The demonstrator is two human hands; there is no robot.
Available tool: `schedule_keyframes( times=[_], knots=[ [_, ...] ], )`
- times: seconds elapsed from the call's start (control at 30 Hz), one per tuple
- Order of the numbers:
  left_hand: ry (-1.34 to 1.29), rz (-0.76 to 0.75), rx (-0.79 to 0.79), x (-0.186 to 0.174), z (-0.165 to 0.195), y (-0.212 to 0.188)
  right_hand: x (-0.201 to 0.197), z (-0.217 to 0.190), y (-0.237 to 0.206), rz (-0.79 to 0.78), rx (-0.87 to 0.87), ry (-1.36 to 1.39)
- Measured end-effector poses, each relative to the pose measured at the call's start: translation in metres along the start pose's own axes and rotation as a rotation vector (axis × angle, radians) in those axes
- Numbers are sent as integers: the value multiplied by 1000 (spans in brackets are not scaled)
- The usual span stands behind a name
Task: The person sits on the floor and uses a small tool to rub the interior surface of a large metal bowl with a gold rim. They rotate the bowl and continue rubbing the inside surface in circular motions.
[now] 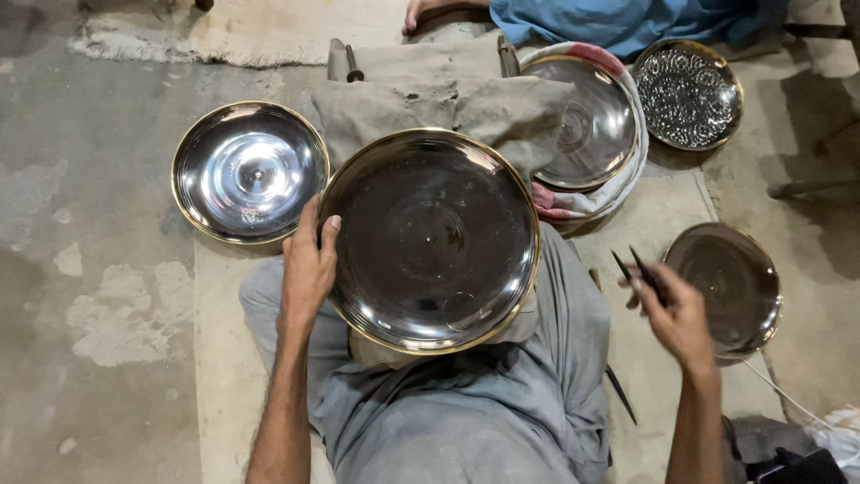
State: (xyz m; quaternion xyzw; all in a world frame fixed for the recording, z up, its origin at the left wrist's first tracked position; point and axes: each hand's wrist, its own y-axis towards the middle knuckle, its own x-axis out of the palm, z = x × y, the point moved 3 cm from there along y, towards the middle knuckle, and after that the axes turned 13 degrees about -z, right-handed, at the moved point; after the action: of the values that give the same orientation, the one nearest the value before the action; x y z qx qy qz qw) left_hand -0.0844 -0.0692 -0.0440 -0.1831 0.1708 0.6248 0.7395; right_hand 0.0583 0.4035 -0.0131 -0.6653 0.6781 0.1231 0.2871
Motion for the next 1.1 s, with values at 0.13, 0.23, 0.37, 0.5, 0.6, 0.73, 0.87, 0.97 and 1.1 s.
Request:
schedule_keyframes(
  times=[0.13,0.23,0.37,0.5,0.6,0.73,0.87,0.97,1.1],
  knots=[
    [8,9,14,0,5,2,24,69,-25,216,160,-256],
    [20,31,36,-1,9,2,43,78,-46,260,283,-375],
    [-11,34,37,-1,11,-1,57,78,-57,245,388,-441],
    [-3,31,50,-1,10,-2,57,76,-60,269,423,-628],
    [0,27,49,-1,9,-2,58,84,-63,164,487,-563],
    [-15,22,45,-2,9,-2,72,94,-68,-32,568,-414],
    [-34,1,26,-2,10,-2,75,89,-76,53,528,-432],
    [-54,-32,-27,-3,10,-3,75,88,-75,5,563,-433],
    [-49,-17,-15,-8,11,-6,73,86,-70,-15,521,-450]
  ],
)
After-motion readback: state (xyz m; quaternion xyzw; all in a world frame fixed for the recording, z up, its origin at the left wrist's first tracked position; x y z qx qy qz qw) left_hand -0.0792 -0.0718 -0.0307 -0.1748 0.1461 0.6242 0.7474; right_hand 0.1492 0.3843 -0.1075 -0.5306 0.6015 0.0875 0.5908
